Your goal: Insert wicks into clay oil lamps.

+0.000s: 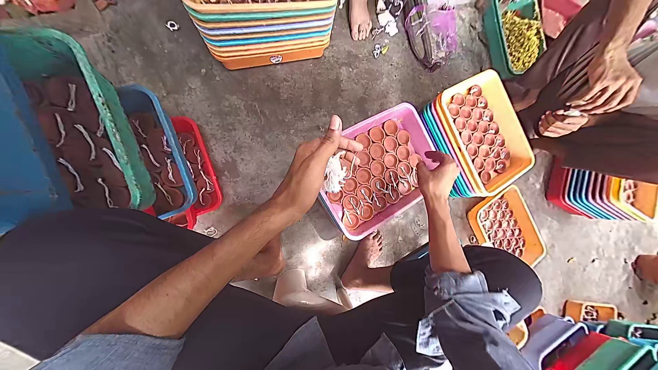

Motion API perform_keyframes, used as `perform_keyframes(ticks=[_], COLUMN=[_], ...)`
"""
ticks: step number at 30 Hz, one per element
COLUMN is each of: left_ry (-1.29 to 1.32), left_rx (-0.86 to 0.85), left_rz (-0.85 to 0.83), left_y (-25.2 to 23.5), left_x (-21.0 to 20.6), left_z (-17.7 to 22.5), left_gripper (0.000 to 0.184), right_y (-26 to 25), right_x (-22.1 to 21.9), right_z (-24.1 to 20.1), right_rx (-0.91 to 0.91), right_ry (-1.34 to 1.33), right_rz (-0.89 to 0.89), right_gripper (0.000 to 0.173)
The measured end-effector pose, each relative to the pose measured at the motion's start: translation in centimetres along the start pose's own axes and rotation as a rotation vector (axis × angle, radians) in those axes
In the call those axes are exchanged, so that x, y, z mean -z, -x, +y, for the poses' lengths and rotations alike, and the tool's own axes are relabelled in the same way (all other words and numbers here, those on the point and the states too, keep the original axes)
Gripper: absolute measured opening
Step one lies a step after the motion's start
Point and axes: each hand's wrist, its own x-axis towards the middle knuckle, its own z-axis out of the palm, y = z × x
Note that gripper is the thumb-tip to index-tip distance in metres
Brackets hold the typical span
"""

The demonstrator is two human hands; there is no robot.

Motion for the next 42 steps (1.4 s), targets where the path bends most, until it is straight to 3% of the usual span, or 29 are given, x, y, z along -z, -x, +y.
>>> perform_keyframes(ticks=[3, 6, 9, 15, 29, 37, 42], left_ry=[-0.043, -0.083, -0.104, -0.157, -0.231, -0.167, -0.169], left_rx=[-0.129, -0.175, -0.170, -0.159, -0.114, -0.132, -0.146], left_rz=[-0.044, -0.084, -0.108, -0.139, -0.196, -0.209, -0.227], left_y=[0.2, 0.4, 0.8, 0.7, 0.9, 0.6, 0.9], left_x=[-0.1, 0.0, -0.1, 0.0, 0.0, 0.0, -0.3], left_z=[-0.3, -0.3, -0.3, -0.4, -0.2, 0.4, 0.3], left_gripper=[0.061, 0.053, 0.047, 0.047, 0.053, 0.045, 0.044], right_y=[3.7, 7.6, 10.0, 11.3, 11.1, 11.0, 11.2], right_x=[2.6, 3.9, 3.6, 2.7, 2.5, 2.7, 2.4], right_z=[-6.6, -11.1, -13.1, -13.9, -13.6, -13.8, -14.0], right_rx=[0.064, -0.042, -0.066, -0.054, 0.058, 0.197, 0.163], right_ry=[-0.478, -0.953, -1.143, -1.102, -1.150, -1.181, -1.140], right_rz=[-0.146, -0.412, -0.494, -0.343, -0.362, -0.347, -0.303], right_gripper=[0.016, 0.017, 0.022, 0.017, 0.007, 0.012, 0.011])
